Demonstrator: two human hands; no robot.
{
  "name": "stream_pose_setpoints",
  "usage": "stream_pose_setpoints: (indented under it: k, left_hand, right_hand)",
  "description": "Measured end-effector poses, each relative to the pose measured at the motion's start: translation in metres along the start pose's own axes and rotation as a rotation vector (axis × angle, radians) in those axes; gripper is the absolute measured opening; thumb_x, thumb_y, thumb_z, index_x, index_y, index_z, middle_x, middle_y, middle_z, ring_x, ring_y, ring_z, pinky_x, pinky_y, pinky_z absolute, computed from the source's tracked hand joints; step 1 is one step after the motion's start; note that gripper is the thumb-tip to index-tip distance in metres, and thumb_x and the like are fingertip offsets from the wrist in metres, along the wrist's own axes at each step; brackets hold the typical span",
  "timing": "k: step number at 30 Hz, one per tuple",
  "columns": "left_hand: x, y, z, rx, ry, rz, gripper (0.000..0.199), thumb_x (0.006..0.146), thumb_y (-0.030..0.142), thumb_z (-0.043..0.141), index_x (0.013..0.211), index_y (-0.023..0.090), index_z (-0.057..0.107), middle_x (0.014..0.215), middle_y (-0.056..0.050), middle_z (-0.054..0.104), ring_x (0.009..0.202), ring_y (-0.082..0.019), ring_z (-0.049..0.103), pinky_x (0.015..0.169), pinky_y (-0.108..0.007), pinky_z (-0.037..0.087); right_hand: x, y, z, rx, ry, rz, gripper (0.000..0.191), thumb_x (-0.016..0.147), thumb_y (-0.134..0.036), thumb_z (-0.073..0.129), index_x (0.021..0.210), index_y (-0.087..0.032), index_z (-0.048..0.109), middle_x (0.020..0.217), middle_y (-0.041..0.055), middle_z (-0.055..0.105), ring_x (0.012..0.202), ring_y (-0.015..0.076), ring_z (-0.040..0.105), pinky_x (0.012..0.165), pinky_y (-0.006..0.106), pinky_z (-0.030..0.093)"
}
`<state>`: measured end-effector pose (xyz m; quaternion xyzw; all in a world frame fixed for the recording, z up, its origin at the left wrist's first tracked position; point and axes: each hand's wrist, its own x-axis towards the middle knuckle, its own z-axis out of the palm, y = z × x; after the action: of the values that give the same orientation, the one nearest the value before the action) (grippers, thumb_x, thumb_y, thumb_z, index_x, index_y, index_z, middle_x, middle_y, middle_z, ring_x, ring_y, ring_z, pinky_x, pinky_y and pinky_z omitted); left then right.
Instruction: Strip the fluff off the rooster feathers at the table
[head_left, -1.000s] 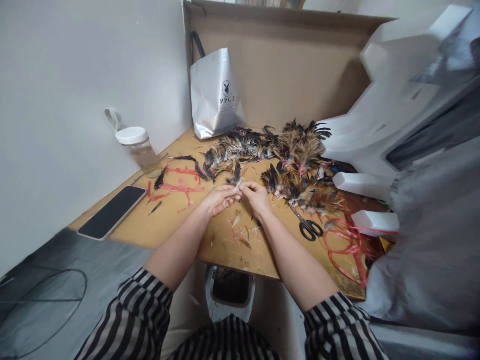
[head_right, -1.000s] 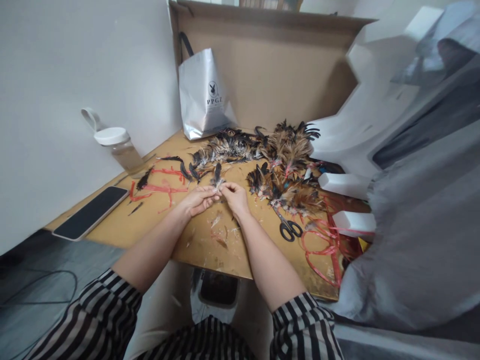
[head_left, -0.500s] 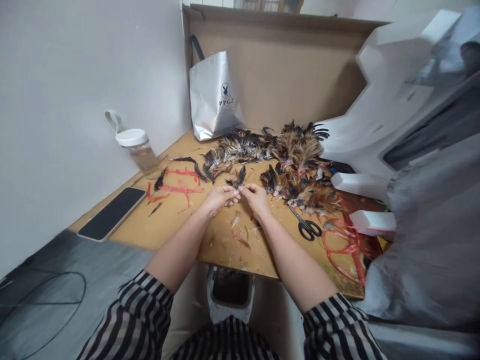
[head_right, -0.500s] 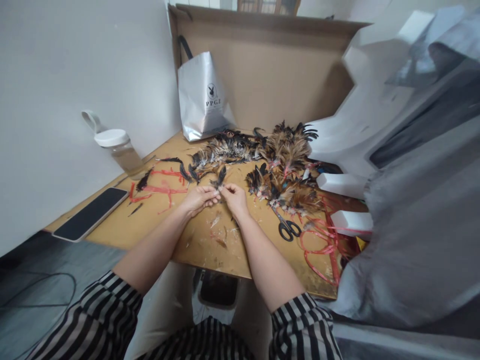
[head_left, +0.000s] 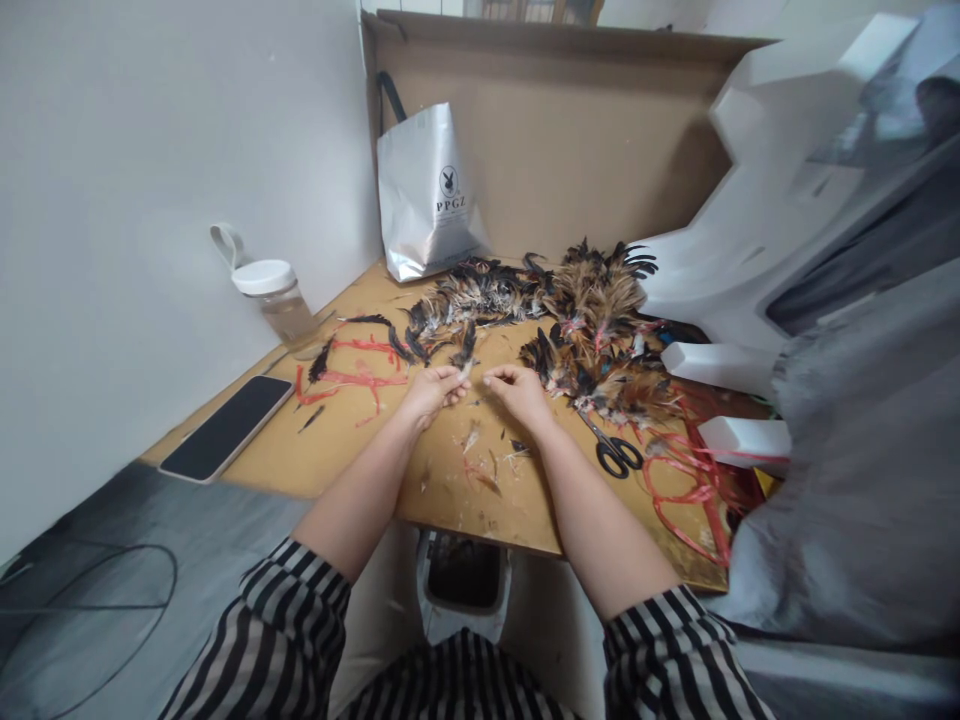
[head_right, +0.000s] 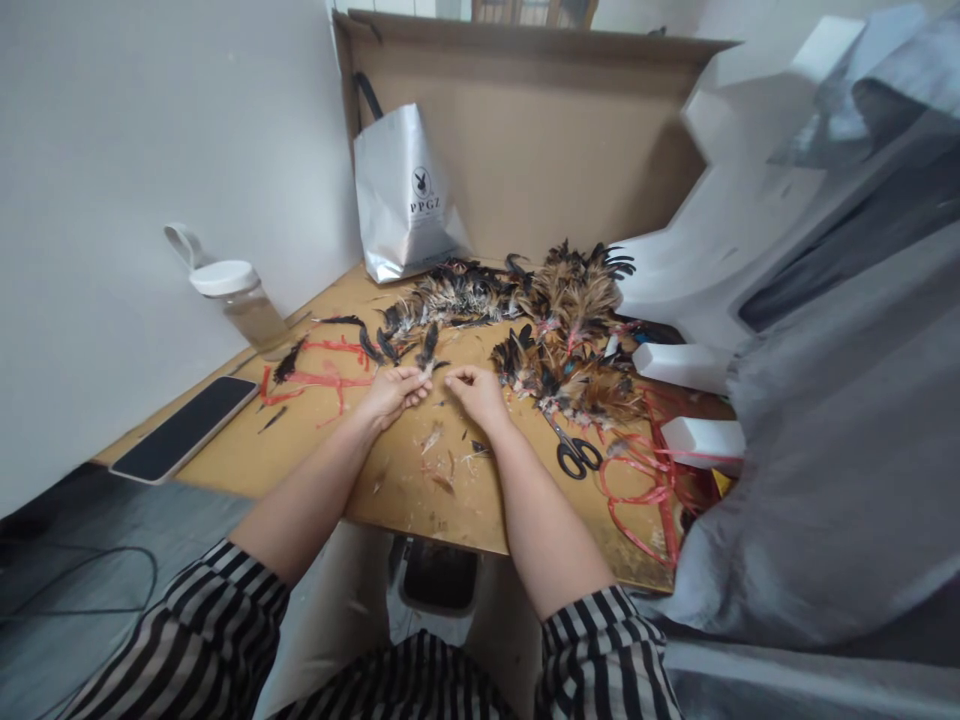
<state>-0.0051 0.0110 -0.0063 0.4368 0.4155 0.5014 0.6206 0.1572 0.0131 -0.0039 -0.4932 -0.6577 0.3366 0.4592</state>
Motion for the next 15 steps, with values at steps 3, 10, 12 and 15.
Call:
stream_pose_setpoints:
  k: [3, 10, 12, 15]
  left_hand:
    - [0.001, 0.002, -0.002, -0.073, 0.065, 0.014, 0.018, 0.059, 0.024, 0.068, 0.064, 0.009, 0.059, 0.057, -0.003, 0.059, 0.044, -0.003, 0.047, 0.039, -0.013, 0.032]
    - [0.004, -0.001, -0.006, -0.103, 0.098, 0.008, 0.021, 0.057, 0.025, 0.070, 0.064, 0.009, 0.057, 0.057, -0.003, 0.058, 0.043, -0.003, 0.047, 0.039, -0.013, 0.033]
    - [0.004, -0.001, -0.006, -0.112, 0.099, 0.010, 0.022, 0.056, 0.026, 0.070, 0.063, 0.009, 0.057, 0.057, -0.002, 0.058, 0.044, -0.003, 0.047, 0.039, -0.013, 0.032]
    - [0.003, 0.000, -0.006, -0.121, 0.099, 0.014, 0.022, 0.056, 0.026, 0.070, 0.063, 0.009, 0.058, 0.057, -0.002, 0.058, 0.044, -0.003, 0.048, 0.039, -0.013, 0.033]
  right_hand:
    - [0.001, 0.003, -0.016, -0.374, -0.018, -0.099, 0.015, 0.069, -0.026, 0.053, 0.070, -0.017, 0.064, 0.071, 0.0027, 0.064, 0.066, 0.0130, 0.053, 0.063, 0.023, 0.037]
    - [-0.007, -0.005, -0.027, -0.780, -0.184, -0.185, 0.018, 0.075, -0.027, 0.050, 0.083, -0.022, 0.065, 0.088, 0.0042, 0.063, 0.081, 0.0154, 0.054, 0.068, 0.024, 0.035]
    - [-0.010, -0.010, -0.023, -0.807, -0.208, -0.219, 0.019, 0.076, -0.028, 0.050, 0.087, -0.022, 0.064, 0.092, 0.0048, 0.061, 0.085, 0.0162, 0.053, 0.070, 0.025, 0.035]
    - [-0.013, -0.016, -0.016, -0.801, -0.245, -0.275, 0.021, 0.077, -0.028, 0.050, 0.093, -0.022, 0.062, 0.097, 0.0051, 0.058, 0.090, 0.0167, 0.050, 0.074, 0.025, 0.035]
